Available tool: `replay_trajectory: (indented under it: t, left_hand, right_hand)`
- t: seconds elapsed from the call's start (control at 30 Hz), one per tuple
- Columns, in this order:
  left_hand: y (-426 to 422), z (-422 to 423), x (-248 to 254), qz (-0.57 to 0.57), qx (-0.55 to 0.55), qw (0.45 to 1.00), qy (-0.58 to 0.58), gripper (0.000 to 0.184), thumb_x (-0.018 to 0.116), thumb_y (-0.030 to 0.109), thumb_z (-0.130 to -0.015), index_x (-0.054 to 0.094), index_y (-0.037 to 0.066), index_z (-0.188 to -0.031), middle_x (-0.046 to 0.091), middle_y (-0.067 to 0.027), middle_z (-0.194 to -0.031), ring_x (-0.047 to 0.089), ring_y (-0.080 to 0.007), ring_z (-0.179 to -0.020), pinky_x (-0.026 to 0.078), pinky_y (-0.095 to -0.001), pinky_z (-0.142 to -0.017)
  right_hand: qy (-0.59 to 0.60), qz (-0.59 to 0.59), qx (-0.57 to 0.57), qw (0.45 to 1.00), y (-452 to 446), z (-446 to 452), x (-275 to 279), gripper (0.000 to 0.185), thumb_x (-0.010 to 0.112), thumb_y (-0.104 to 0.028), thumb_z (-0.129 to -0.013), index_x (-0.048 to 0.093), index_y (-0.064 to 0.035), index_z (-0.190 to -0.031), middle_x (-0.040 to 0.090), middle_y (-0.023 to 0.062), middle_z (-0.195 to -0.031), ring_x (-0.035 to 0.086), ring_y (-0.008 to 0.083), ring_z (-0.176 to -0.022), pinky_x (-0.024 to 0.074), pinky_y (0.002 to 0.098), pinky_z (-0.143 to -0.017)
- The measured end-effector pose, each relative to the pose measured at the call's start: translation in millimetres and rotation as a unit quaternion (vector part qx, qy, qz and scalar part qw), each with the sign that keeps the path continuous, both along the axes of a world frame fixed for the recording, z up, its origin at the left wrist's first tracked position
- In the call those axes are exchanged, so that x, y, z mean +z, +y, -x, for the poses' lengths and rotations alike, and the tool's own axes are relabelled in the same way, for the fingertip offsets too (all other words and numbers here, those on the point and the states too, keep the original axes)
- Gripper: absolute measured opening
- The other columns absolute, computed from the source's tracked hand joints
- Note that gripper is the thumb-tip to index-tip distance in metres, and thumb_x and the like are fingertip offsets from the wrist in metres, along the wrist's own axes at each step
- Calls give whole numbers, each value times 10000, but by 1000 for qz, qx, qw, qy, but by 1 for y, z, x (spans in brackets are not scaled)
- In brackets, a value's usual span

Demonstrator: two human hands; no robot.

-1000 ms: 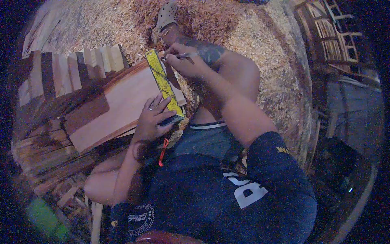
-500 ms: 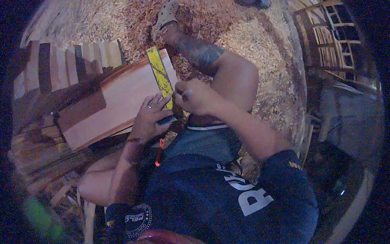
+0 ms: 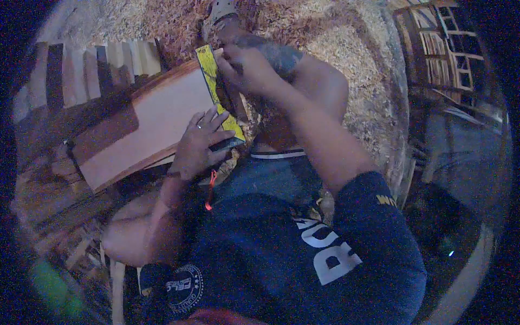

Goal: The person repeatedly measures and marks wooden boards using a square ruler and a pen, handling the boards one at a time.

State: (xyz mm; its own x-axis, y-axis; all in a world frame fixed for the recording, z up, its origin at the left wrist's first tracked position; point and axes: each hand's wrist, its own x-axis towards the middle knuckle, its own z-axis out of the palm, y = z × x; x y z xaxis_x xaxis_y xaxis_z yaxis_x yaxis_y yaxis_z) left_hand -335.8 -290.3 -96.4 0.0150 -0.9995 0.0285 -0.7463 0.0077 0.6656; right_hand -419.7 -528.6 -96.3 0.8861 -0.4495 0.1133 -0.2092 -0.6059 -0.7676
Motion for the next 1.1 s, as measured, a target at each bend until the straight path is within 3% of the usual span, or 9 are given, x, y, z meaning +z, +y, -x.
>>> replay_trajectory:
  t: [0.23,0.4,0.53,0.57,0.63,0.73,0.87,1.0,1.1]
  left_hand:
    - [3,1,-6,15,2,1000,-8,440,824,179,-670,726,175,-1099,566,-63,-1432,430,-309,-1406,299,-486,-1177]
    - [8,4,11,36,10,997,-62,405,801,162,-697,723,159,-1094,620,-73,-1365,551,-326,-1286,405,-490,-1093]
    - [34,2,45,129,209,969,13,327,722,110,-793,690,105,-1119,696,-129,-1177,686,-304,-1040,547,-419,-866]
    - [41,-5,52,174,279,944,12,278,681,106,-856,673,90,-1134,712,-139,-1113,712,-284,-964,573,-384,-784]
    - [59,-19,59,128,532,749,375,261,594,204,-975,617,73,-1199,706,-139,-1078,707,-243,-926,569,-346,-745]
    - [62,-41,97,214,610,611,456,327,519,284,-1029,565,49,-1252,704,-123,-1035,699,-218,-896,567,-320,-714]
    - [91,-46,77,133,584,660,453,298,519,295,-1036,561,24,-1151,705,-140,-974,702,-198,-731,573,-311,-621]
    - [89,-49,76,52,491,695,522,291,539,309,-1028,565,33,-1117,703,-138,-956,686,-198,-665,555,-296,-559]
    - [94,-64,67,35,483,661,573,329,555,326,-1017,570,43,-1185,696,-109,-951,685,-199,-728,557,-303,-624]
  right_hand:
    - [268,-78,66,958,78,105,45,151,587,-143,-977,637,0,-970,671,141,-813,661,247,-729,523,376,-682]
    - [108,-194,-33,975,58,94,51,206,597,-208,-974,660,-27,-1048,710,177,-853,694,284,-759,539,412,-708]
    - [74,-130,-104,983,22,58,51,239,561,-234,-1009,673,-35,-1079,719,184,-909,703,310,-832,538,417,-760]
    - [67,-123,-92,986,5,51,4,289,584,-268,-1000,652,-22,-1137,711,219,-975,695,372,-904,533,442,-797]
    - [117,-90,-118,982,11,38,-13,342,615,-293,-981,629,-8,-1168,699,249,-1005,678,416,-946,525,463,-832]
    - [39,-36,-150,987,45,14,29,491,708,-290,-876,579,-27,-1270,654,254,-1119,635,442,-1028,504,505,-898]
    - [-170,170,3,971,67,4,81,609,736,-251,-757,562,-80,-1315,605,200,-1159,604,405,-1075,495,520,-911]
    - [-34,225,102,968,88,3,73,600,769,-359,-715,594,-70,-1211,613,146,-1055,617,340,-990,503,482,-844]
    - [56,168,100,979,98,1,66,398,727,-244,-729,629,-75,-1075,653,131,-965,664,336,-901,540,461,-769]
